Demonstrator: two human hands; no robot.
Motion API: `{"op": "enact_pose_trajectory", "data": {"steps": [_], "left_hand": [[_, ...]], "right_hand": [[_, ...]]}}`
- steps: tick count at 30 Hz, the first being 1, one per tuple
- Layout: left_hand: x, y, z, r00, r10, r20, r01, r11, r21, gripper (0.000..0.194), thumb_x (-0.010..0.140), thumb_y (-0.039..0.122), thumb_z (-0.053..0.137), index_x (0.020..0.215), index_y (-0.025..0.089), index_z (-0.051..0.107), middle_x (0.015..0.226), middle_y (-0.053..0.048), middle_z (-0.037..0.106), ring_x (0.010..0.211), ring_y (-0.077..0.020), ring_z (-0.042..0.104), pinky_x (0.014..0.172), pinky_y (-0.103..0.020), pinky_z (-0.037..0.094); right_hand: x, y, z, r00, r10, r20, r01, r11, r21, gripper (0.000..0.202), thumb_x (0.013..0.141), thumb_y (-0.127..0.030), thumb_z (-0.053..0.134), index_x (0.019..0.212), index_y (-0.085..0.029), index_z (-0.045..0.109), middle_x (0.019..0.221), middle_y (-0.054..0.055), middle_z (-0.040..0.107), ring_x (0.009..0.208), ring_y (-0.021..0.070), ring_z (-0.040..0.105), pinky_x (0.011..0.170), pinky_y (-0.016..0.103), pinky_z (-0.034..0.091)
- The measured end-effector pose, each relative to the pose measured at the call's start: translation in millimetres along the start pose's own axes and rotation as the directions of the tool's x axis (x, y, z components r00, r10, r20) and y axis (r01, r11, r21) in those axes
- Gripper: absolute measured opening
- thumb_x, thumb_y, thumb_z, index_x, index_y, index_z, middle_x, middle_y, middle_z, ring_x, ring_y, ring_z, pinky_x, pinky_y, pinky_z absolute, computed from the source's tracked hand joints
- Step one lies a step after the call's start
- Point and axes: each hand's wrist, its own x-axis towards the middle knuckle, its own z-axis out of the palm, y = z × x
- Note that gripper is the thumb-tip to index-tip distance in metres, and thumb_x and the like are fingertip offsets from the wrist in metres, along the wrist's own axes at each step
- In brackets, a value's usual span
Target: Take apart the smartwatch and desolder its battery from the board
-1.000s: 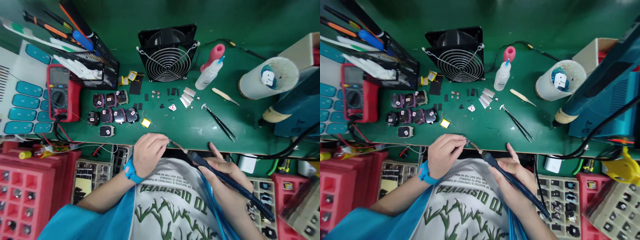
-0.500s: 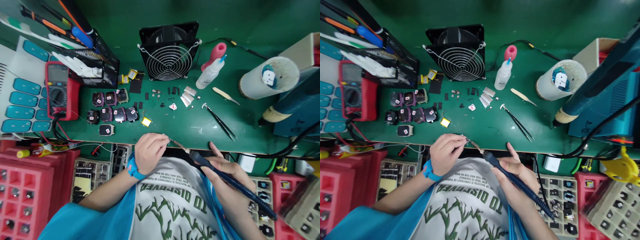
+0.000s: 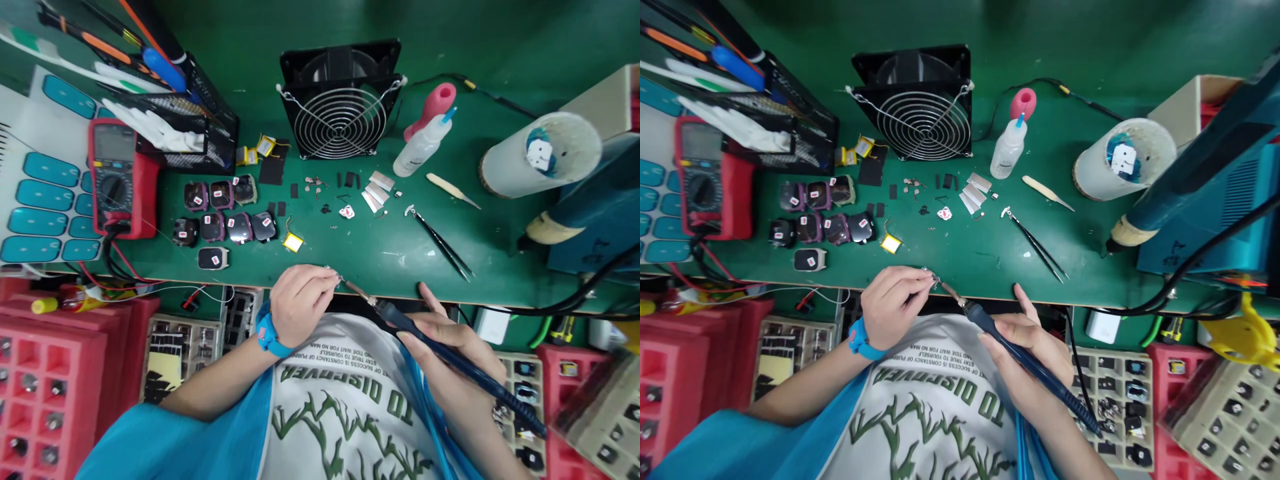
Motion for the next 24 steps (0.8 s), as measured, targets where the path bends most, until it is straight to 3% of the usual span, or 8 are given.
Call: {"op": "enact_pose_trajectory", "data": {"steps": [3,7,16,24], "left_hand": [[-0.1,0.5,-0.9,1.0,-0.005,0.01,0.005,1.0,0.0,0.012,0.092,0.009,0.07,0.089,0.02,0.068,0.093,-0.001,0.079,0.087,-0.0165,0.074,0.079,-0.031,0.058],[3.3,2.6,-6.3,0.998,-0.018,0.063,0.018,1.0,0.003,0.009,0.095,0.011,0.068,0.095,0.019,0.07,0.096,-0.002,0.079,0.089,-0.0173,0.074,0.08,-0.031,0.057],[22.8,4.9,-20.8,0.975,0.002,0.221,-0.023,0.996,0.09,0.018,0.105,0.019,0.053,0.1,0.019,0.071,0.095,-0.003,0.077,0.086,-0.0178,0.071,0.077,-0.032,0.057],[25.7,5.1,-19.9,0.969,-0.049,0.241,0.022,0.993,0.114,0.017,0.105,0.021,0.054,0.099,0.019,0.07,0.092,-0.001,0.078,0.082,-0.0171,0.071,0.077,-0.03,0.054]], "right_hand": [[1.1,2.9,-5.4,0.995,-0.058,0.075,0.061,0.997,-0.038,0.024,0.078,-0.009,0.08,0.095,-0.024,0.072,0.087,-0.005,0.079,0.072,0.0165,0.077,0.119,0.064,0.046],[3.2,7.4,-13.9,0.977,-0.041,0.208,0.067,0.991,-0.12,0.015,0.083,-0.017,0.08,0.094,-0.022,0.071,0.088,-0.002,0.08,0.079,0.0186,0.079,0.121,0.065,0.041],[0.5,2.1,-9.6,0.995,-0.035,0.092,0.038,0.999,-0.026,0.02,0.081,-0.009,0.078,0.093,-0.023,0.071,0.09,-0.004,0.08,0.079,0.0175,0.078,0.118,0.065,0.045],[3.1,1.7,-5.8,0.995,-0.05,0.082,0.052,0.998,-0.031,0.019,0.082,-0.01,0.078,0.093,-0.023,0.07,0.09,-0.003,0.08,0.077,0.0169,0.077,0.118,0.068,0.043]]}}
